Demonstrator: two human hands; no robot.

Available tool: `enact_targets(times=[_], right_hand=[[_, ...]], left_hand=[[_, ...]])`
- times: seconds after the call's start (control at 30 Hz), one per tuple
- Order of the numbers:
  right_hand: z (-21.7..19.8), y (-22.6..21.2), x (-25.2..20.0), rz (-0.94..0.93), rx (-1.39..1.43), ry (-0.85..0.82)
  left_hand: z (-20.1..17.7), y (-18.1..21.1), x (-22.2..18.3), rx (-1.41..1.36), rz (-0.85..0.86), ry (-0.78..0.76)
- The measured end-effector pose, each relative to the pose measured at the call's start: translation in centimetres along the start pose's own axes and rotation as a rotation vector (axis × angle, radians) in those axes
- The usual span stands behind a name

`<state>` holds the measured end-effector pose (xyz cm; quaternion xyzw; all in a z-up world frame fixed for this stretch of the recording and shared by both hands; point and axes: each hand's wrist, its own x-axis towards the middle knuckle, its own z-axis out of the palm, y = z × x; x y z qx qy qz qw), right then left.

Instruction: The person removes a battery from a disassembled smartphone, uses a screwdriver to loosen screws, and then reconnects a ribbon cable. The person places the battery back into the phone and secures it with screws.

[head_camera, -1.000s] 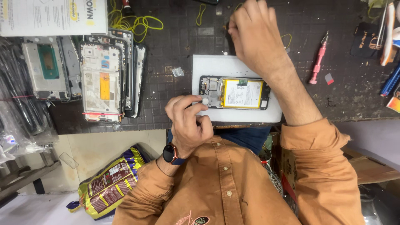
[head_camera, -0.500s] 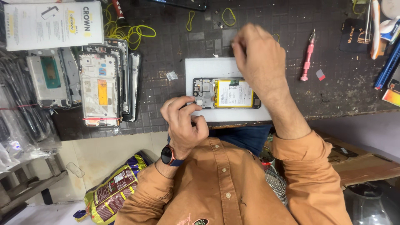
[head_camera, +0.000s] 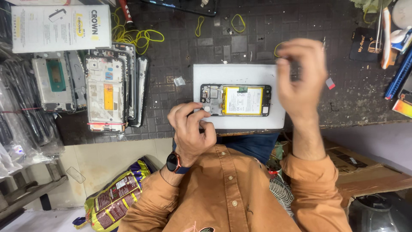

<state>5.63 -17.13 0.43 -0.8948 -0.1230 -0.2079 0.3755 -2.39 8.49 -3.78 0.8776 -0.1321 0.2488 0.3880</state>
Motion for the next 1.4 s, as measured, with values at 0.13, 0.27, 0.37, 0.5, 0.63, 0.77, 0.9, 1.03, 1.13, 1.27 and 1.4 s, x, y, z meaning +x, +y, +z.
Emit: enact_targets(times=[0.13, 0.27, 0.37, 0.5, 0.63, 0.77, 0.9, 1.03, 1.13, 1.27, 1.4], right_hand=[[-3.0, 1.8, -3.7, 0.106, -0.226, 0.152], [-4.4, 3.1, -7.0, 0.339, -0.338, 0.196], [-4.0, 3.9, -7.8, 0.4, -0.339, 0.194], [-3.4, 4.2, -8.2, 0.423, -0.504, 0.126], [-3.5, 3.7, -7.5, 0.427, -0.499, 0.135], [-3.9, 3.5, -6.5, 0.512, -0.439, 0.157], [-4.6, 4.6, -4.6, 0.637, -0.306, 0.162], [-5.0, 6.3, -3.1, 0.52, -0.25, 0.173], [-5.0, 7.2, -3.2, 0.375, -0.075, 0.259], [-5.9, 8.8, -4.5, 0.31, -0.212, 0.212], [-8.2, 10.6, -4.1, 0.319, -0.358, 0.157]], left_hand=[[0.1, -0.1, 0.1, -0.021, -0.015, 0.015], [-0.1, 0.1, -0.2, -0.012, -0.017, 0.007], [0.2, 0.1, 0.0, 0.009, -0.007, 0.012], [0.1, 0.0, -0.2, 0.029, -0.007, -0.009], [0.1, 0.1, 0.0, 0.025, -0.003, -0.017], [0.2, 0.0, -0.2, 0.032, -0.01, -0.014], [0.2, 0.0, -0.3, 0.029, -0.004, -0.019], [0.2, 0.1, -0.3, 0.033, -0.007, -0.016], [0.2, 0.1, -0.1, 0.034, -0.005, -0.009], [0.1, 0.2, -0.1, 0.04, -0.013, -0.004], [0.2, 0.2, 0.1, 0.032, -0.004, -0.012]])
